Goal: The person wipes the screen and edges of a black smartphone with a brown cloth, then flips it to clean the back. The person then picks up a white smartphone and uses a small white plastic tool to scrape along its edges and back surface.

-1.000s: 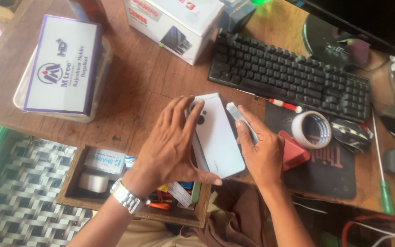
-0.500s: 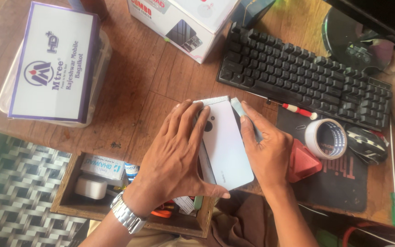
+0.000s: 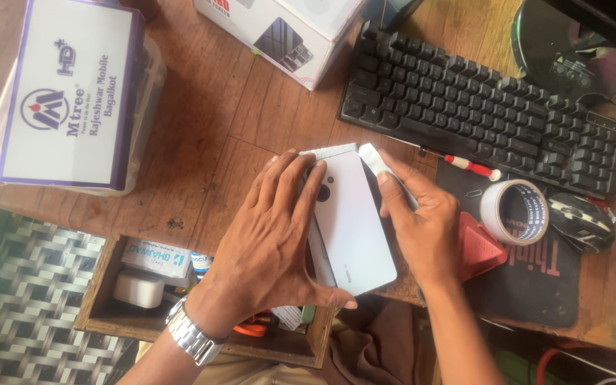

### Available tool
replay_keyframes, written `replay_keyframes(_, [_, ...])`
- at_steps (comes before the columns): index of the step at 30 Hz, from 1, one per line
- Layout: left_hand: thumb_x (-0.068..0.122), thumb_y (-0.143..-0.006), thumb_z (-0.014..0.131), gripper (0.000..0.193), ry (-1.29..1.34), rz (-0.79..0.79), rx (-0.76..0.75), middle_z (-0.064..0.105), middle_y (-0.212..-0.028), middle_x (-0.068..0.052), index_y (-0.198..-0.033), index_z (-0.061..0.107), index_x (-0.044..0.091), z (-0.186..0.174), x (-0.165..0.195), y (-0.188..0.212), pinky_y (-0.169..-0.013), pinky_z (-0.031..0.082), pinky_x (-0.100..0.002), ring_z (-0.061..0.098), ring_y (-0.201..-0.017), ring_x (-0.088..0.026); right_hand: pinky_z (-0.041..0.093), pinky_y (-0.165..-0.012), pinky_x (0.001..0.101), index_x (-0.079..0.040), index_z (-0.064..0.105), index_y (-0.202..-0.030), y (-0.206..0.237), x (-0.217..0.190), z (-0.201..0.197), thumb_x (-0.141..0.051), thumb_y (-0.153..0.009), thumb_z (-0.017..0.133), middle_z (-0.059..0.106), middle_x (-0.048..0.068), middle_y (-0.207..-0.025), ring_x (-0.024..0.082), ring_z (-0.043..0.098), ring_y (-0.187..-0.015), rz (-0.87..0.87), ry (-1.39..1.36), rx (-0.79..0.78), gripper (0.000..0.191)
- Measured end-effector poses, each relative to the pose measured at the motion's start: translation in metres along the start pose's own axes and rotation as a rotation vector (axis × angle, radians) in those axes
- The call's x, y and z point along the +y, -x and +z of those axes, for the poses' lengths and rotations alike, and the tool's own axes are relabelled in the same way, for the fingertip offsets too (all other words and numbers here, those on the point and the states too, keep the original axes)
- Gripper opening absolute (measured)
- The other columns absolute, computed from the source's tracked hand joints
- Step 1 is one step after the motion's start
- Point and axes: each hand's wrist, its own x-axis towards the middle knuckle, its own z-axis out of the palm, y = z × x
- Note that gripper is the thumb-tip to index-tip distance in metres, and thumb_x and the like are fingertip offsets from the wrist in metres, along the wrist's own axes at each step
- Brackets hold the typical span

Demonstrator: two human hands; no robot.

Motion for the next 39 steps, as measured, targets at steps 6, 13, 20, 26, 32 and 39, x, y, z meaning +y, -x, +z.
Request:
replay_keyframes(6, [0.093,-0.038,0.076,0.157,0.001,0.012,-0.001,0.038,-0.146,-0.031,-0.143,0.033,-0.016,-0.002,0.0,0.0,-0.12,0.021,-0.052,0.027,-0.144,-0.044,0.042,-0.061,0.0201,-0.009,0.073,-0.129,-0.008,0.002,-0.004,-0.023,-0.098,0.068,0.06,-0.004,-0.066,0.004,0.052,-0.063,0.039,-0.255,-0.121,0.034])
replay_keyframes(13, [0.09,-0.041,0.077,0.156,0.011,0.034,-0.01,0.037,-0.147,-0.033,-0.143,0.032,-0.018,-0.004,-0.001,-0.001,-0.121,0.018,-0.051,0.027,-0.145,-0.043,0.042,-0.059,0.0197,-0.008,0.073,-0.128,-0.014,0.005,-0.006,-0.019,-0.097,0.068,0.058,-0.004,-0.065,0.004,0.051,-0.061,0.078,-0.278,-0.178,0.034])
replay_keyframes(20, [0.096,-0.042,0.072,0.159,-0.01,0.04,-0.049,0.036,-0.147,-0.034,-0.143,0.031,-0.019,-0.001,-0.004,0.0,-0.122,0.017,-0.05,0.026,-0.146,-0.044,0.043,-0.057,0.0192,-0.007,0.073,-0.128,-0.019,0.005,-0.007,-0.018,-0.097,0.068,0.062,-0.005,-0.069,0.004,0.052,-0.06,0.077,-0.276,-0.239,0.033])
replay_keyframes(26, [0.097,-0.041,0.071,0.16,-0.028,0.034,-0.057,0.036,-0.148,-0.035,-0.144,0.03,-0.018,0.002,-0.005,0.0,-0.121,0.018,-0.05,0.025,-0.145,-0.044,0.042,-0.055,0.0191,-0.006,0.072,-0.129,-0.021,0.008,-0.008,-0.018,-0.097,0.068,0.062,-0.005,-0.07,0.004,0.05,-0.059,0.07,-0.302,-0.258,0.035])
replay_keyframes(32, [0.099,-0.042,0.07,0.161,-0.038,0.036,-0.063,0.035,-0.148,-0.035,-0.145,0.029,-0.018,0.002,-0.006,0.001,-0.121,0.017,-0.05,0.024,-0.146,-0.044,0.037,-0.05,0.0203,-0.004,0.073,-0.127,-0.028,0.013,-0.014,-0.016,-0.095,0.068,0.06,-0.005,-0.069,0.004,0.048,-0.056,0.184,-0.421,-0.325,0.035])
replay_keyframes(39, [0.1,-0.04,0.069,0.162,-0.041,0.039,-0.048,0.036,-0.148,-0.034,-0.146,0.029,-0.016,0.005,-0.006,0.0,-0.122,0.016,-0.049,0.025,-0.146,-0.043,0.037,-0.052,0.0196,-0.008,0.075,-0.126,-0.03,0.014,-0.021,-0.016,-0.093,0.07,0.06,-0.004,-0.069,0.005,0.046,-0.057,0.161,-0.312,-0.387,0.034])
